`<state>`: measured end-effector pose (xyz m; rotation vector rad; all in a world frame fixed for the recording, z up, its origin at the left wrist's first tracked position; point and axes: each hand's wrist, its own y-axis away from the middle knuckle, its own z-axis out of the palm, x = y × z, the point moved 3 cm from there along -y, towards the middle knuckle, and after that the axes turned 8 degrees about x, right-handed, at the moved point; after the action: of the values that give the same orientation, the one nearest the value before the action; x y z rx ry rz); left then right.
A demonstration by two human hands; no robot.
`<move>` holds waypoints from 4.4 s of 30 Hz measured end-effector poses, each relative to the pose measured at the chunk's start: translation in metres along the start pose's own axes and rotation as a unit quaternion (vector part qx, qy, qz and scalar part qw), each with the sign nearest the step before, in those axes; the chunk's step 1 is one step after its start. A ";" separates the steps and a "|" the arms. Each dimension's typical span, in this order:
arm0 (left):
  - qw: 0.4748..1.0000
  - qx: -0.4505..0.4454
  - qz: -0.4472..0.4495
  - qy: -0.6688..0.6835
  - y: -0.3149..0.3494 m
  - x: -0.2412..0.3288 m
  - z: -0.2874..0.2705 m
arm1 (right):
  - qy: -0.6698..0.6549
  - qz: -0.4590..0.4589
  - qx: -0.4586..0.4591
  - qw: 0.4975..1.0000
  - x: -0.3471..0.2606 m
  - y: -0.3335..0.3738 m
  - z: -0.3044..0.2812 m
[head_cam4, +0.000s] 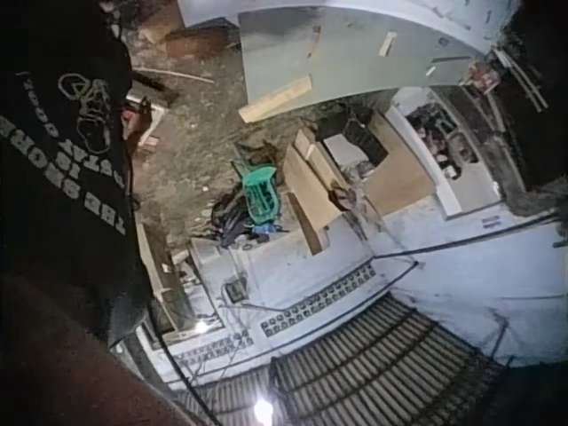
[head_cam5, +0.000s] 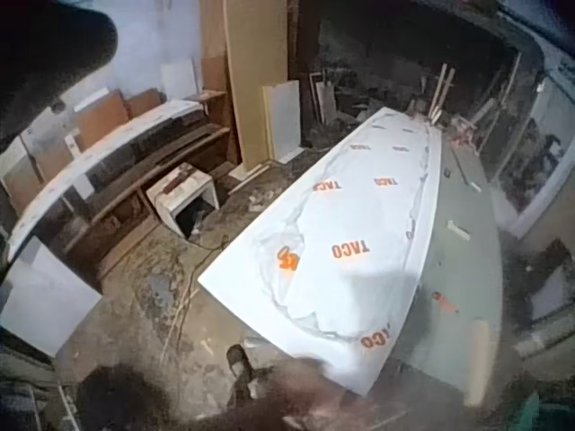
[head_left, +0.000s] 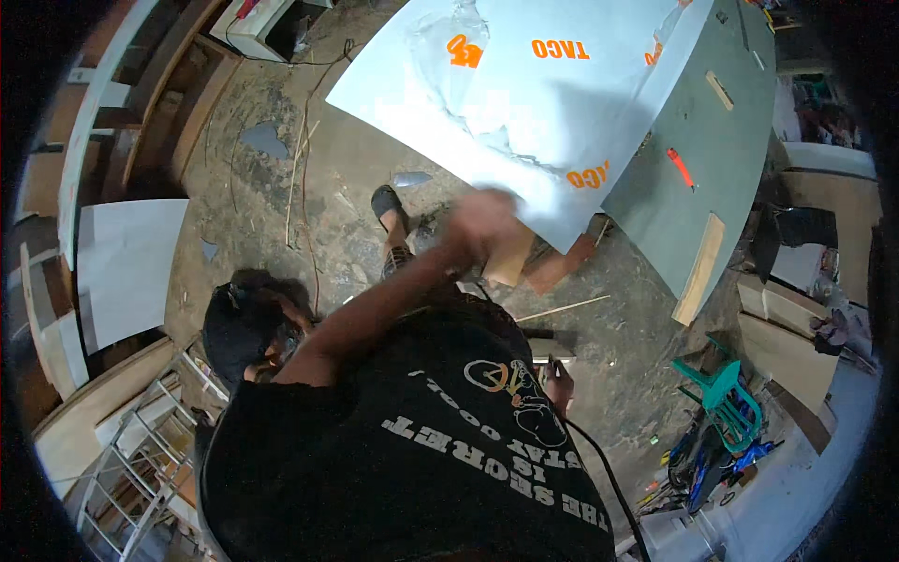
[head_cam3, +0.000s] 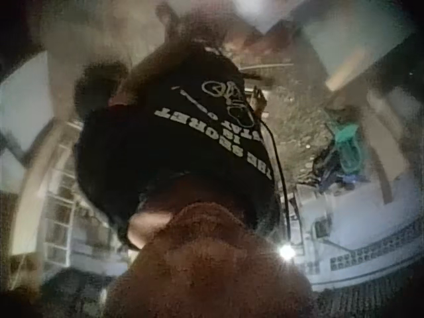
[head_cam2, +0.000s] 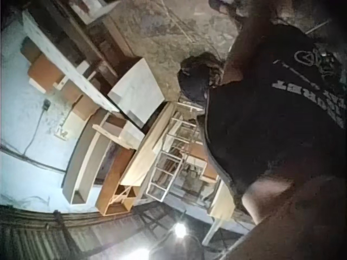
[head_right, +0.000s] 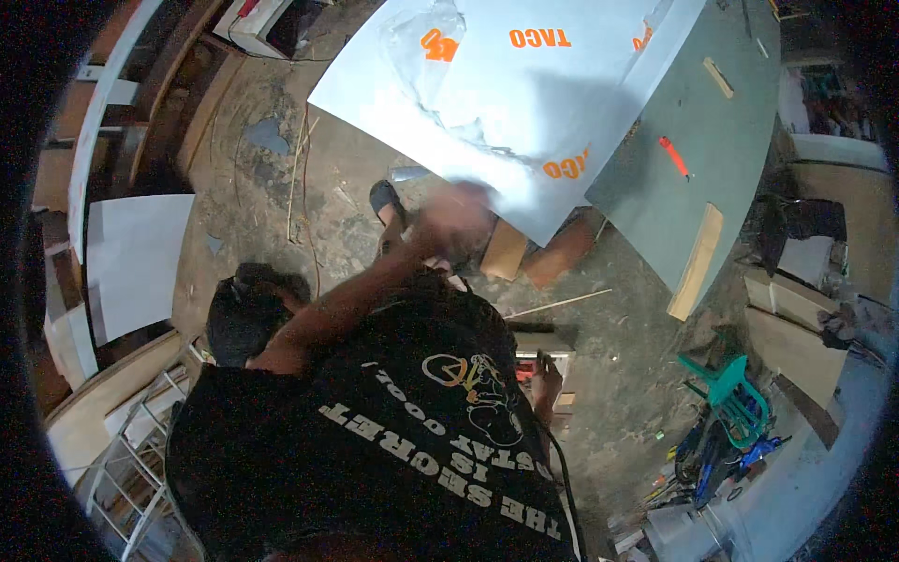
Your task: The person applies a laminate sheet to a wooden board using a wooden block to press it down, then trims the excess material from the edges with a knife and a metal ruler.
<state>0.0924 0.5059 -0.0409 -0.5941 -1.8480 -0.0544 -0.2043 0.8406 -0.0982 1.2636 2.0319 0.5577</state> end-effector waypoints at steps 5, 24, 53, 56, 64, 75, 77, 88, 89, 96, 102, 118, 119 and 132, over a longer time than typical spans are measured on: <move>0.760 0.597 -0.254 -0.042 0.000 -0.091 -0.193 | 0.051 0.032 -0.015 0.998 0.039 0.012 0.015; 0.764 0.489 -0.281 0.314 -0.050 0.036 0.101 | 0.027 -0.138 0.027 0.990 -0.008 -0.044 -0.022; 0.919 -0.122 0.274 -0.255 -0.011 -0.004 -0.018 | -0.027 -0.067 -0.044 0.996 -0.126 -0.056 0.089; 0.951 -0.028 0.181 -0.248 -0.007 -0.055 -0.114 | -0.022 -0.049 -0.039 0.998 -0.158 -0.023 0.119; 0.917 -0.033 -0.007 -0.398 -0.004 -0.118 -0.403 | -0.031 -0.227 0.018 0.973 -0.244 0.069 0.229; 0.966 -0.110 -0.192 0.135 -0.035 -0.187 -0.390 | 0.034 -0.437 0.183 0.880 -0.562 0.197 0.242; 0.950 -0.072 -0.226 0.204 -0.039 -0.191 -0.390 | 0.052 -0.425 0.172 0.887 -0.584 0.192 0.246; 0.895 -0.167 -0.285 0.301 -0.075 -0.213 -0.390 | 0.072 -0.396 0.145 0.904 -0.609 0.190 0.282; 0.890 -0.185 -0.309 0.281 -0.080 -0.211 -0.392 | 0.072 -0.385 0.150 0.908 -0.608 0.189 0.285; 0.863 -0.304 -0.311 0.256 -0.105 -0.222 -0.400 | 0.042 -0.297 0.200 0.933 -0.623 0.210 0.305; 0.862 -0.356 -0.289 0.214 -0.119 -0.240 -0.427 | 0.004 -0.234 0.303 0.924 -0.641 0.213 0.333; 0.853 -0.316 -0.411 0.057 -0.075 -0.417 -0.579 | 0.031 -0.150 0.356 0.922 -0.654 0.243 0.350; 0.869 -0.301 -0.386 0.068 -0.072 -0.426 -0.587 | 0.031 -0.146 0.357 0.922 -0.650 0.246 0.351; 0.896 -0.342 -0.282 0.004 -0.020 -0.523 -0.636 | 0.026 -0.157 0.391 0.906 -0.679 0.218 0.332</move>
<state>0.7639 0.0900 -0.2760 -0.4973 -1.9221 -1.1288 0.3780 0.3292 0.0330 1.2863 2.5446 -0.4396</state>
